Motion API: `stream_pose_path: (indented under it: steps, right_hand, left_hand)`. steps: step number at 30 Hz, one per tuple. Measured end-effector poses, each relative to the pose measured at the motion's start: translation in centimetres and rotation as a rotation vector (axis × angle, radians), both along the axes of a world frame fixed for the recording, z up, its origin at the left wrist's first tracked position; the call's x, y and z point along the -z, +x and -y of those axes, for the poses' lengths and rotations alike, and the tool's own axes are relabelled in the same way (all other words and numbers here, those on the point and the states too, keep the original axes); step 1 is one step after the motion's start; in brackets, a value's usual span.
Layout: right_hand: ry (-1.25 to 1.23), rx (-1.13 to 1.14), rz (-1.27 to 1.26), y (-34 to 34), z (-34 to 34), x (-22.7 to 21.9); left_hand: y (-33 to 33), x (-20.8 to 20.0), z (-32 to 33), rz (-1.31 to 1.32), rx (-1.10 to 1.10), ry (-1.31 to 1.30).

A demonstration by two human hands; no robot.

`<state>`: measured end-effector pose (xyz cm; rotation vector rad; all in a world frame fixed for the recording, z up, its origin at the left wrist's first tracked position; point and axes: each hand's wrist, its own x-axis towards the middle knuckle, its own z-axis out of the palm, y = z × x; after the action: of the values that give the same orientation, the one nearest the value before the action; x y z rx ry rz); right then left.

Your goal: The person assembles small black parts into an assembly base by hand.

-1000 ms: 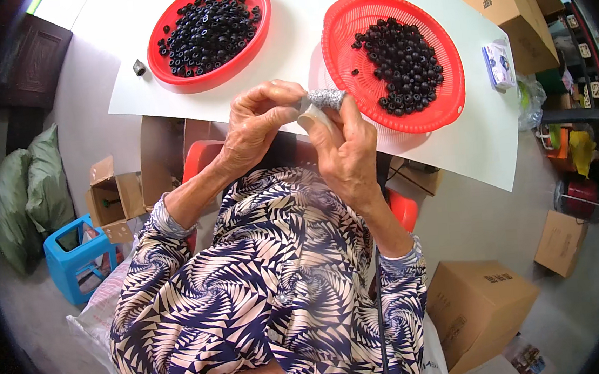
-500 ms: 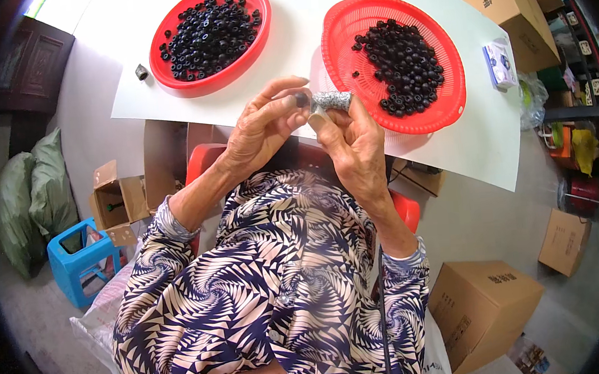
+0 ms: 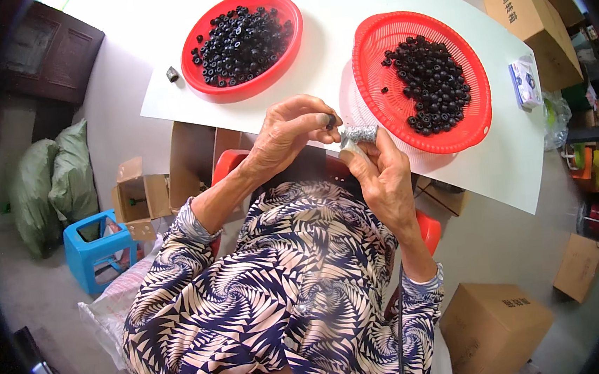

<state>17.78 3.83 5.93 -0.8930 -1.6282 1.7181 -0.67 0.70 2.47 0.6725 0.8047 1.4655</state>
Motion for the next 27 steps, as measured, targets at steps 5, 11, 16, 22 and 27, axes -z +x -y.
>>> stream_pose_path:
  steps: [5, 11, 16, 22, 27]
  right_hand:
    - [0.059, -0.012, 0.103, 0.3, -0.4, 1.3]
    - [0.222, -0.018, 0.123, 0.2, -1.0, 2.9]
    - [0.211, 0.016, 0.079, 0.0, -0.9, 3.2]
    - [0.130, 0.068, 0.011, 0.4, -0.2, 1.0]
    - [0.213, 0.099, 0.023, 0.1, 0.4, -0.4]
  left_hand:
    - [-2.5, -1.9, -0.7, -0.347, -0.260, 0.051]
    - [-9.2, -1.1, -1.9, -0.573, -0.574, 0.079]
    - [-9.1, -2.0, -1.1, -0.558, -0.542, -0.006]
    - [-2.5, -2.8, 0.3, -0.384, -0.188, -0.008]
    - [-0.8, -2.1, 0.8, -0.300, -0.037, -0.009]
